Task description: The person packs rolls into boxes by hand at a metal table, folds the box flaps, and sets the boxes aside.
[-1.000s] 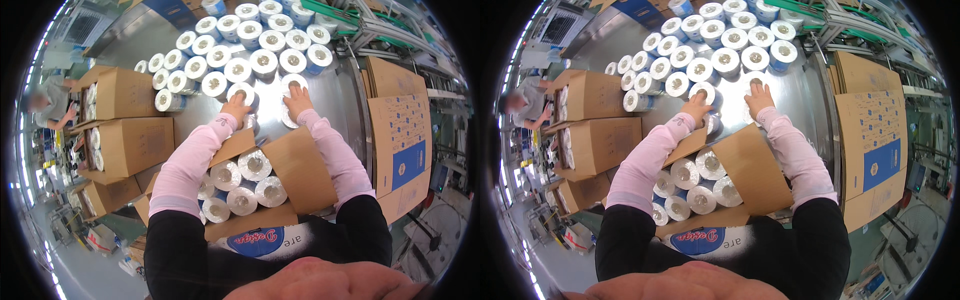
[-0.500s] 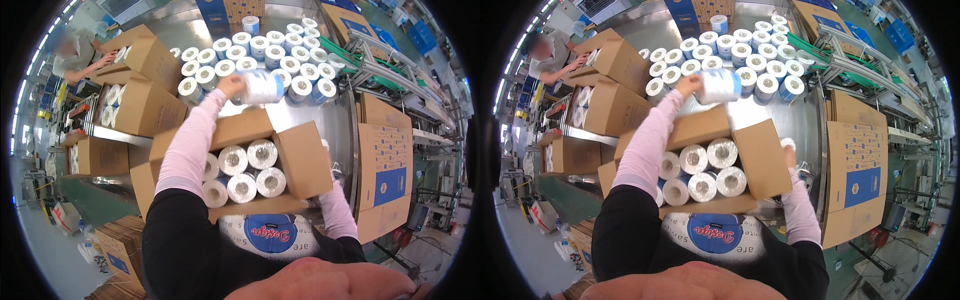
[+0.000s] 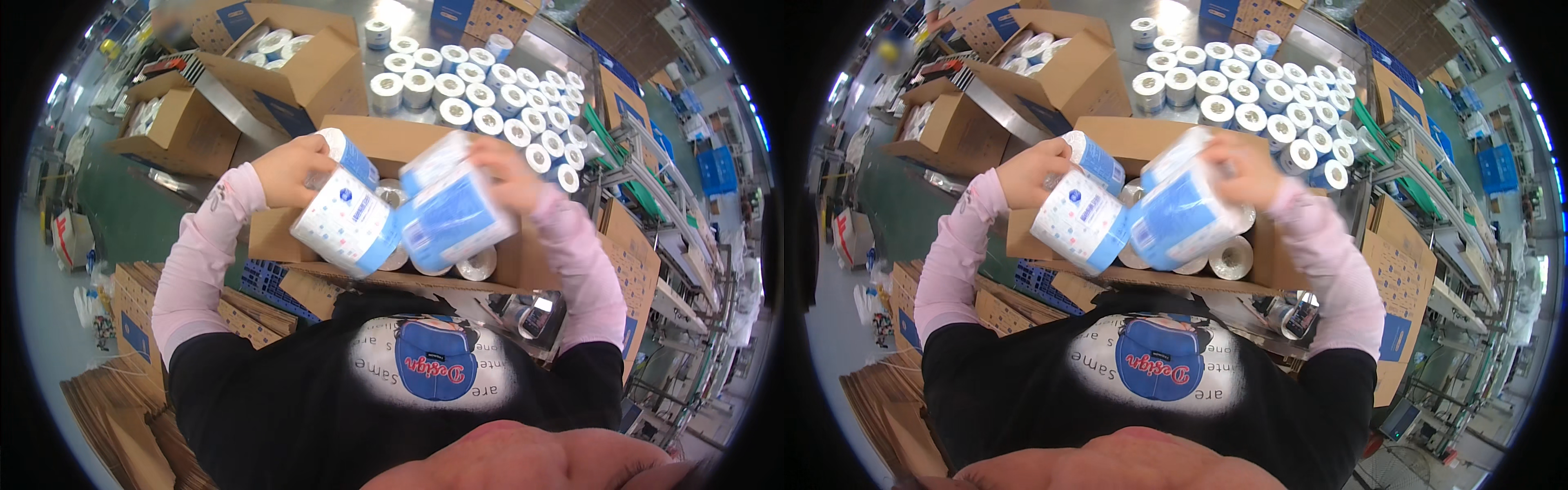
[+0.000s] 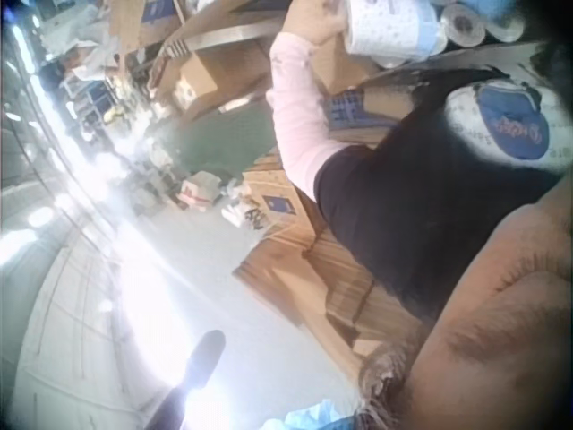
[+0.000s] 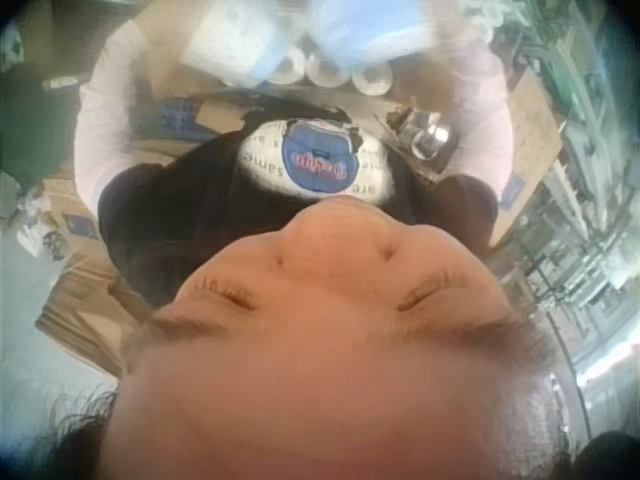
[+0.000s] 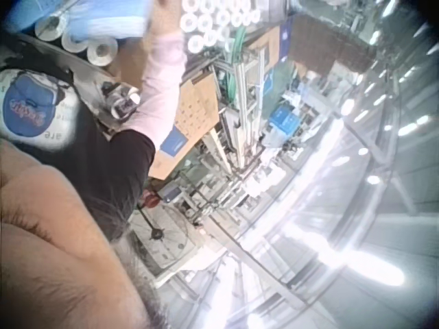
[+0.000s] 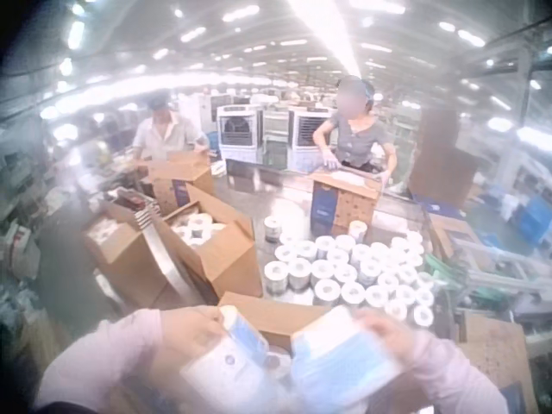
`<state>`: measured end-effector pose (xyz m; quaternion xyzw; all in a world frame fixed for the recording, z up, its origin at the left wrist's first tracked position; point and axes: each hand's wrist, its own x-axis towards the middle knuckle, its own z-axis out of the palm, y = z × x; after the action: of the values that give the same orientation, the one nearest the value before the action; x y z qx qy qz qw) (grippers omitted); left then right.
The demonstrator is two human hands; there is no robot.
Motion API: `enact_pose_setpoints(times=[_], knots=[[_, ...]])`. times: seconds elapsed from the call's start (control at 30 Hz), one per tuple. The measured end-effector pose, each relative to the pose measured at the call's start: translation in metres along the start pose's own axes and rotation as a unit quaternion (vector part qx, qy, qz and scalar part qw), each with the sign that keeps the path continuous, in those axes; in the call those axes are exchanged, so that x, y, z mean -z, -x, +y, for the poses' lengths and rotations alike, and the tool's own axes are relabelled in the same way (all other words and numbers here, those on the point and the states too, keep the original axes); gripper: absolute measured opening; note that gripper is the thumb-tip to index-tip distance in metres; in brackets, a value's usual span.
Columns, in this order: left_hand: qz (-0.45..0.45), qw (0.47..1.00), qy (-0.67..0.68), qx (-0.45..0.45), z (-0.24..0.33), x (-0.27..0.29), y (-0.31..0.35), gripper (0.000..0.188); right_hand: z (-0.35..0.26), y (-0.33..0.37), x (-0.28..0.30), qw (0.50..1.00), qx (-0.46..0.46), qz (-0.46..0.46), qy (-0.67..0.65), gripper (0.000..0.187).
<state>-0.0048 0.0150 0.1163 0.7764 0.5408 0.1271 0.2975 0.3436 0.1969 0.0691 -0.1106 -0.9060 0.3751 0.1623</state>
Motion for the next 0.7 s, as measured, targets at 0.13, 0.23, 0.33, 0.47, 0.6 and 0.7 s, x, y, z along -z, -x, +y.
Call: enact_pose_setpoints(times=[0.13,0.23,0.33,0.47,0.6,0.7], knots=[[0.031,0.978,-0.204,0.024,0.011,-0.023,0.014,0.032,-0.053,-0.053,-0.097,0.987,-0.032,-0.070,0.142,0.036],[-0.005,0.965,-0.263,-0.011,-0.015,-0.084,0.004,0.035,-0.043,-0.054,-0.143,0.982,0.021,-0.065,0.176,0.043],[-0.126,0.988,-0.056,0.073,-0.037,-0.061,-0.014,0.044,-0.040,-0.035,-0.115,0.996,-0.003,-0.083,0.014,0.055],[0.003,0.986,0.053,0.155,-0.050,-0.009,-0.074,0.042,-0.006,0.010,-0.030,0.985,-0.079,0.125,0.093,0.043],[0.129,0.983,-0.047,0.119,-0.100,-0.042,-0.199,0.037,0.065,0.088,-0.042,0.932,-0.241,0.265,0.064,0.048],[0.080,0.976,-0.116,0.164,-0.142,-0.118,-0.288,0.045,0.095,0.121,-0.066,0.921,-0.255,0.291,-0.045,0.048]])
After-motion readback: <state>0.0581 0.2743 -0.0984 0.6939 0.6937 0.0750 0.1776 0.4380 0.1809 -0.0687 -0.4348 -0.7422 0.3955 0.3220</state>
